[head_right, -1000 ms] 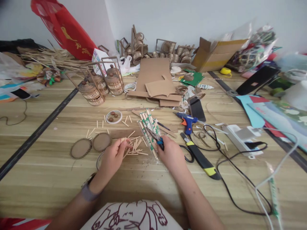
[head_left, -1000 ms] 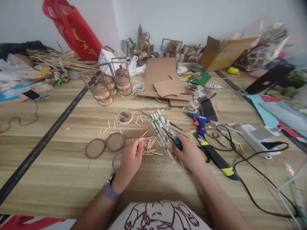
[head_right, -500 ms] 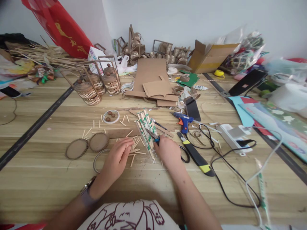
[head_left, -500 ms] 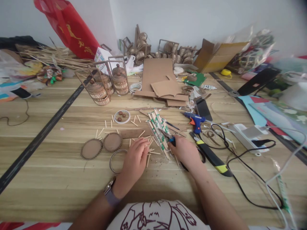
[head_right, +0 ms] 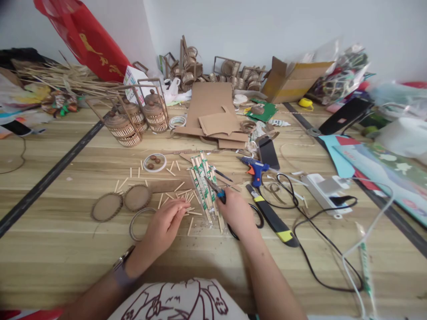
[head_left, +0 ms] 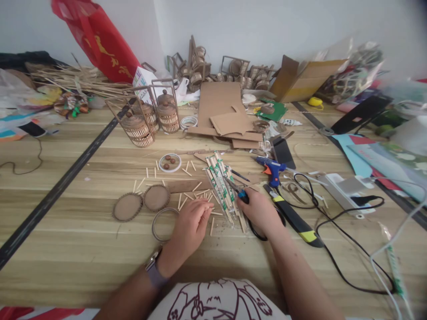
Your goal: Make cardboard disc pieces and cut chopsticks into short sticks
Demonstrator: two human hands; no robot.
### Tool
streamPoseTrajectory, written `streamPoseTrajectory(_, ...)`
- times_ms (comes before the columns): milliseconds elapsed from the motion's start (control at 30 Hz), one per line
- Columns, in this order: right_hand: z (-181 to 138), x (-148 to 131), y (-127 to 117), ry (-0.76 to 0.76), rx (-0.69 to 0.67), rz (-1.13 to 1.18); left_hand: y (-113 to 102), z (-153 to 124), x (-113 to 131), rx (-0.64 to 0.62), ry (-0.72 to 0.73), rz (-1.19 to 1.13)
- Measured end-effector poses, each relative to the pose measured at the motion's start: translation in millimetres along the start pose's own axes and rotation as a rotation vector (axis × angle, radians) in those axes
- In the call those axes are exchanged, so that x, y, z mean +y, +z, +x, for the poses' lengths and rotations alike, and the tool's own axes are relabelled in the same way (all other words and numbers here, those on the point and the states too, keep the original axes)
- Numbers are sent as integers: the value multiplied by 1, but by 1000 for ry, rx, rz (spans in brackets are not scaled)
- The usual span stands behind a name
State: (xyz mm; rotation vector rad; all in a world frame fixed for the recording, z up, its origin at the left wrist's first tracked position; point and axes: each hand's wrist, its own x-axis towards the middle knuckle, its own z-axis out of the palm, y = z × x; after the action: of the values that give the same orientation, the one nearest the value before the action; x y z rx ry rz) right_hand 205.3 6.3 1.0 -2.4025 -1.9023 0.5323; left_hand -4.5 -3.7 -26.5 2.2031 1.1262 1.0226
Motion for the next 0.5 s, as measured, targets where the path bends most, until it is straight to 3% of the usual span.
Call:
streamPoseTrajectory(233, -3, -10, 5, 43, -33, -67, 0, 1, 5, -58, 7, -10)
streamPoseTrajectory(500, 1, 9, 5, -36, 56, 97, -1, 0, 7, -136, -25, -31)
